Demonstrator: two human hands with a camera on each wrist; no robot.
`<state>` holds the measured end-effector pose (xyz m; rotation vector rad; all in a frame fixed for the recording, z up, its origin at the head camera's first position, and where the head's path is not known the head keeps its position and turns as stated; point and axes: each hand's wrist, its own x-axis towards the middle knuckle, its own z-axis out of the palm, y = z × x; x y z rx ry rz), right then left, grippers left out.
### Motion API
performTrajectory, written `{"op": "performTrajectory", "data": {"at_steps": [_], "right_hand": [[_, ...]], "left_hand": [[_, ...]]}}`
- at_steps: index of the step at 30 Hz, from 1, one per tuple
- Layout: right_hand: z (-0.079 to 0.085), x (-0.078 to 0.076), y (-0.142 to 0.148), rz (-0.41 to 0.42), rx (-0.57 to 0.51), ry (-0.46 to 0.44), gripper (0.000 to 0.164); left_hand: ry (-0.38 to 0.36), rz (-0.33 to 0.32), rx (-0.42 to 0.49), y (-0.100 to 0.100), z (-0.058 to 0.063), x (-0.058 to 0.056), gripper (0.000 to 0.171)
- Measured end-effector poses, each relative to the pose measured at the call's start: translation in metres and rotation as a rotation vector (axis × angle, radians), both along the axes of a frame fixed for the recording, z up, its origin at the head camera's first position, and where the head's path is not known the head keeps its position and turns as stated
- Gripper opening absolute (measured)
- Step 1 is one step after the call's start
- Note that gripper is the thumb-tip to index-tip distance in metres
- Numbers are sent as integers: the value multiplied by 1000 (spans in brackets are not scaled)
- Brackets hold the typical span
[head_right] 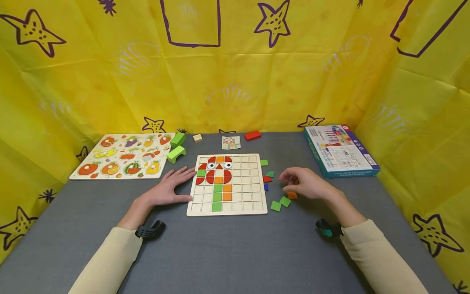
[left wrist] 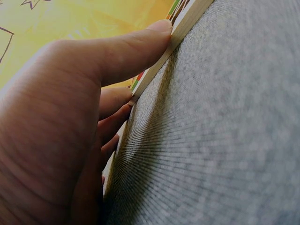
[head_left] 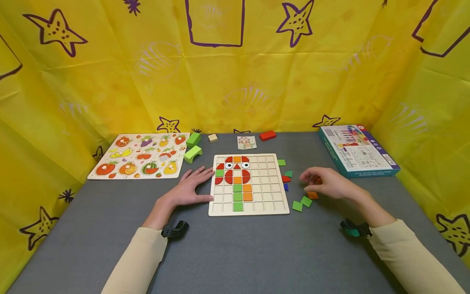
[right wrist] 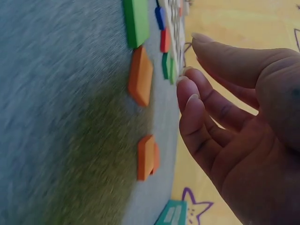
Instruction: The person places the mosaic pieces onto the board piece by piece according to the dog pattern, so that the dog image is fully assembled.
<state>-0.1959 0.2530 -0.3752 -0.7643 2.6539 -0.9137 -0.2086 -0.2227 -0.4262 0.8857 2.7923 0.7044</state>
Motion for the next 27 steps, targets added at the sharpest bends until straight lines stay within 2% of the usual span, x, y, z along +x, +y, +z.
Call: {"op": "performTrajectory", "data": {"at_steps": [10,18,27], "right_hand": [[-9,6,15,34,31,-23,26],[-16,7,16,100,46,38,17],[-12,4,12,85,69,38,14]], "left_hand": [[3,-4,10,0,1,0,91],[1,-8,11,0,3,2,91],[5,-11,8,0,2,1,91]]}}
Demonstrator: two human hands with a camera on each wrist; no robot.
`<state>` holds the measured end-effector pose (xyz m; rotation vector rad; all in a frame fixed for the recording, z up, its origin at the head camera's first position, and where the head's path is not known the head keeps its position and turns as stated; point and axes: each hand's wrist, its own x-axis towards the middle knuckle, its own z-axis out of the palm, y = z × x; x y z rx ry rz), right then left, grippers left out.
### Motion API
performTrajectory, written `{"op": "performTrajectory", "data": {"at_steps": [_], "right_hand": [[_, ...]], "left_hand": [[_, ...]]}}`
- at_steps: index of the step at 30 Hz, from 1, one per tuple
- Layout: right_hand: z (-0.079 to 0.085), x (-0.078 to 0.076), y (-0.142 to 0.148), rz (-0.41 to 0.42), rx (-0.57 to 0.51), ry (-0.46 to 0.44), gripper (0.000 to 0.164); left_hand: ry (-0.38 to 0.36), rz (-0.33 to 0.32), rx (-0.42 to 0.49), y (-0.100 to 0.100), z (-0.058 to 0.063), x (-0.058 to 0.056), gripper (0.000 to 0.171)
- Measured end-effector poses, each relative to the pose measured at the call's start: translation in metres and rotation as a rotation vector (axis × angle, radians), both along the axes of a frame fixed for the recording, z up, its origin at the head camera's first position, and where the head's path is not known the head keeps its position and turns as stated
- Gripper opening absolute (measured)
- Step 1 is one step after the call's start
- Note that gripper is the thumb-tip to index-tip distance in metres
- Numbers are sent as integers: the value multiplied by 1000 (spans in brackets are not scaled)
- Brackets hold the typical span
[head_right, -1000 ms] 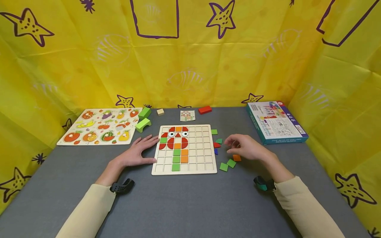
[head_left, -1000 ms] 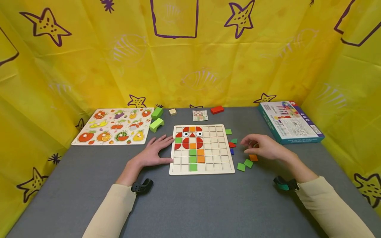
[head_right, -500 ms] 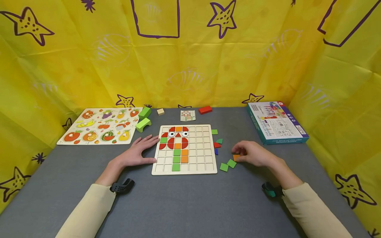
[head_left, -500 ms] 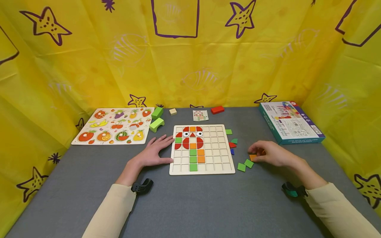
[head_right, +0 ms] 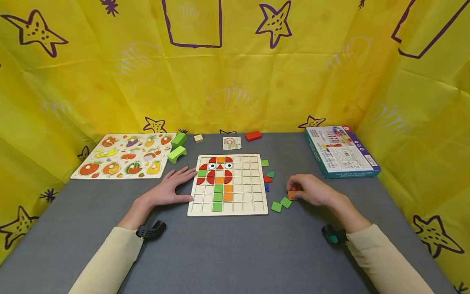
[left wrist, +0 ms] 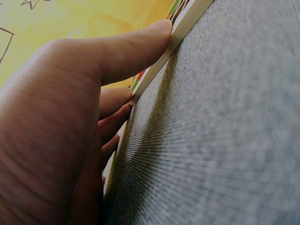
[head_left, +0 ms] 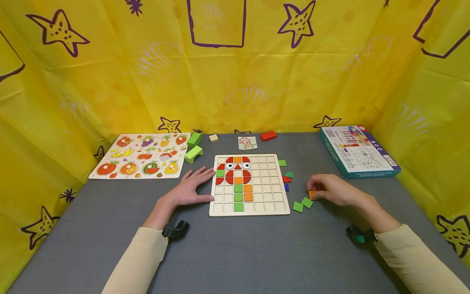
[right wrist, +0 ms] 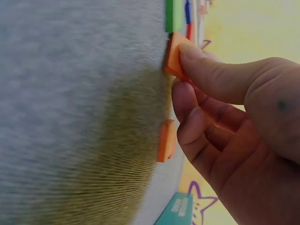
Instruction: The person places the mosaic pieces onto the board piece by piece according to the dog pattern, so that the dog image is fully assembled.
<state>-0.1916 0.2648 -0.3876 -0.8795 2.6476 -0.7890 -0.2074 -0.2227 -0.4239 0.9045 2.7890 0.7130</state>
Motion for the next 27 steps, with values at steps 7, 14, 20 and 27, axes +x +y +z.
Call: {"op": "performTrajectory", "data": {"at_steps": [7,14,20,27], "right_hand": [[7,-4,-10,-63,-48,-2,10],[6,-9,-37,-59,-97,23,8],[5,-15,-66,-47,-134,41,9],[8,-21,-101,-24,-131,16,11]], "left_hand": [[3,-2,1,0,-1,0,91],[-3,-1,2,0,0,0,91],[-5,1,2,0,0,0,91],[0,0,-2,-1,-2,-1,91]]}}
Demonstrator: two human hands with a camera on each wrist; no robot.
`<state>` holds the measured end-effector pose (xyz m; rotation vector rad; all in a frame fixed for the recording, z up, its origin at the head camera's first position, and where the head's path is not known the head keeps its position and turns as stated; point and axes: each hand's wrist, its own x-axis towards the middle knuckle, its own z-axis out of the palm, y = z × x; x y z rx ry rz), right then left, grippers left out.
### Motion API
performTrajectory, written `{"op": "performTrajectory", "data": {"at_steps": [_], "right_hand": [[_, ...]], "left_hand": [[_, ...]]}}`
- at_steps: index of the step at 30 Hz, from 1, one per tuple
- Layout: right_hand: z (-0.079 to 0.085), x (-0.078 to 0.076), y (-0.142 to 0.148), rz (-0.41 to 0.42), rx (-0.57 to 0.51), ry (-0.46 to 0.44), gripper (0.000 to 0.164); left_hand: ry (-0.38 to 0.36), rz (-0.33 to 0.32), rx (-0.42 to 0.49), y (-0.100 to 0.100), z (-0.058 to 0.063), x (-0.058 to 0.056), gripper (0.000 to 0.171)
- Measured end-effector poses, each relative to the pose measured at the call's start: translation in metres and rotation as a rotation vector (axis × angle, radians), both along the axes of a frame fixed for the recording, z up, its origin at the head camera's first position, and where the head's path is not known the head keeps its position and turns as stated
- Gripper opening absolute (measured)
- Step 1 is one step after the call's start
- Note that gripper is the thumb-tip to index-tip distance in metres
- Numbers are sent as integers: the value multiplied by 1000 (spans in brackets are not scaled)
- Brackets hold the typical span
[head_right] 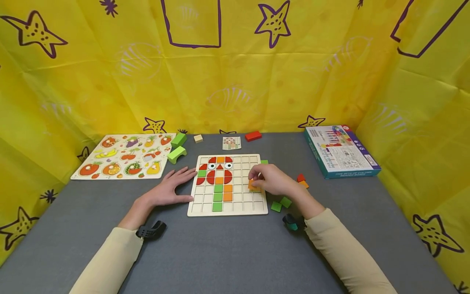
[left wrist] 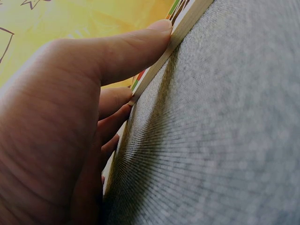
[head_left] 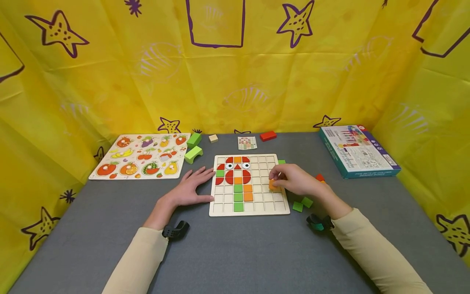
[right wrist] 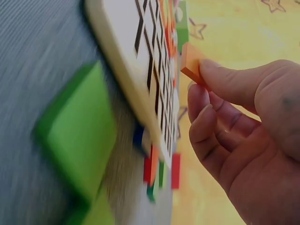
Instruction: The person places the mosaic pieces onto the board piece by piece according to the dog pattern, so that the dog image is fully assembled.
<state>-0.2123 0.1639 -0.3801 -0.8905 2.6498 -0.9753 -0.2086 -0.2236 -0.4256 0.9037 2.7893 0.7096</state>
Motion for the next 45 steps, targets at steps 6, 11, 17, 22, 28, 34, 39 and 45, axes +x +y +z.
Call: {"op": "performTrajectory", "data": {"at_steps": [6,11,17,22,28,34,39,45], "right_hand": [[-3,-6,-24,46,5,-24,10],[-8,-10,-38,91,31,-3,9],[-10,-13,-47,85,86,4,7],[-10,-12,-50,90,107,18,5],[-13,-11,-49,100,126,49,8],[-9,-12,-36,69,79,25,18],[0,-13,-11,-6,56,26,20],[7,-11,25,-66,68,47,22]], "left_hand": [[-3,-3,2,0,-1,0,91],[-1,-6,1,1,0,0,91],[1,-4,0,1,-1,-1,92],[-6,-1,2,1,0,-1,92],[-20,4,-7,1,-2,-2,92],[-24,6,-5,2,-2,-1,92],[-19,4,-5,1,0,0,93],[-2,3,6,0,1,1,92]]}}
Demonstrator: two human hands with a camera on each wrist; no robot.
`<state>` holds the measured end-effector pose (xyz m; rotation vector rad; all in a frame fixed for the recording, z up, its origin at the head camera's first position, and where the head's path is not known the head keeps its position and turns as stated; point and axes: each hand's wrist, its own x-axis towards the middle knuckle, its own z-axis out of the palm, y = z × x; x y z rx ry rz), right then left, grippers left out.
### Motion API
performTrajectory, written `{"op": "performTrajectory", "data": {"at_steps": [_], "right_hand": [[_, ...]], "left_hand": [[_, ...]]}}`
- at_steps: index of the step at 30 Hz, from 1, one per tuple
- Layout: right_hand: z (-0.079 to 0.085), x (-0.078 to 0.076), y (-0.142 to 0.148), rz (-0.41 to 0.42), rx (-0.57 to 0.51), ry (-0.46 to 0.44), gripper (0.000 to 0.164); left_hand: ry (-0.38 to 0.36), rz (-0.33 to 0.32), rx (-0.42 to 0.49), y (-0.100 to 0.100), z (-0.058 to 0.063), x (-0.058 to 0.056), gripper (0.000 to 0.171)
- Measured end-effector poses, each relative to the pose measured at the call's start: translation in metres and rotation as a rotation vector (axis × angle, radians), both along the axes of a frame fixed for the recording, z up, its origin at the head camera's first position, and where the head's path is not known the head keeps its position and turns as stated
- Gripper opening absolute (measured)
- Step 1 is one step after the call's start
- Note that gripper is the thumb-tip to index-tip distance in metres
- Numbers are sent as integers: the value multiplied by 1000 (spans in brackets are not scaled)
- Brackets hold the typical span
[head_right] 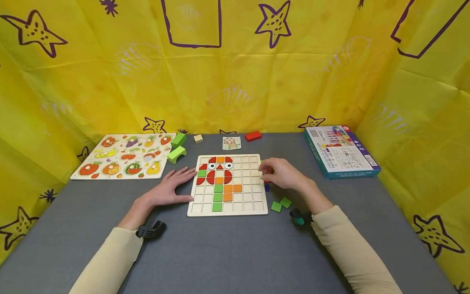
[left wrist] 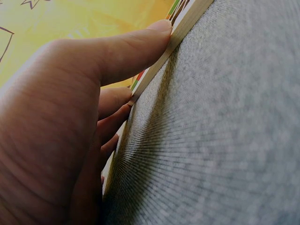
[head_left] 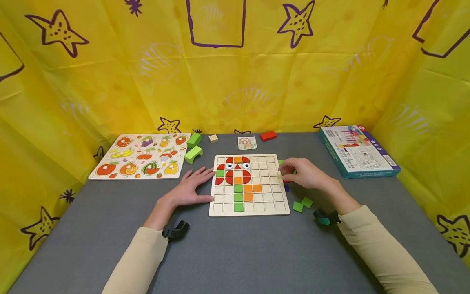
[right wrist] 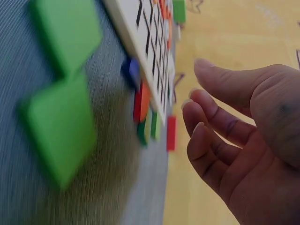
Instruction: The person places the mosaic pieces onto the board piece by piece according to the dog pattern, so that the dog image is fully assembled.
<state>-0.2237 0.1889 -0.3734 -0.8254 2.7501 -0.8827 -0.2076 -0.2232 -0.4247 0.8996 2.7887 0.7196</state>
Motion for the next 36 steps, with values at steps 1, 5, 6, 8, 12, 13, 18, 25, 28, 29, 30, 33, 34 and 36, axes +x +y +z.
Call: {"op": "performTrajectory", "data": {"at_steps": [1,5,6,8,12,13,18,25,28,29,30,33,34,36], "right_hand": [[0,0,6,-6,-1,4,22],[-1,3,30,-32,4,14,20],[-1,4,36,-41,8,15,20],[-2,7,47,-60,16,13,19],[-4,12,69,-92,33,-5,21],[-5,14,73,-98,36,-10,21],[-9,18,93,-121,51,-29,18],[-15,21,107,-115,92,-23,20],[-16,22,110,-119,95,-19,20],[-16,23,110,-118,96,-16,20],[-16,23,110,-122,97,-17,20],[-16,23,109,-124,97,-20,21],[-16,23,109,-122,97,-20,22],[-17,23,108,-116,99,-24,24]], "left_hand": [[-2,2,0,0,0,0,92],[-6,0,-6,0,0,0,92],[-5,-1,-8,0,0,0,92],[-1,-3,-6,0,0,0,92],[-2,-4,-3,0,0,-1,91],[-2,-6,-2,0,0,-1,91],[-3,-7,-1,1,0,0,91],[-2,-3,-6,0,0,-1,92],[-6,-1,-8,0,0,-1,92],[-8,0,-9,0,0,-1,93],[-9,1,-8,0,0,-1,93],[-7,0,-5,0,0,-1,92],[-6,-1,-4,-1,0,-1,92],[-1,-5,-2,-1,0,-1,92]]}}
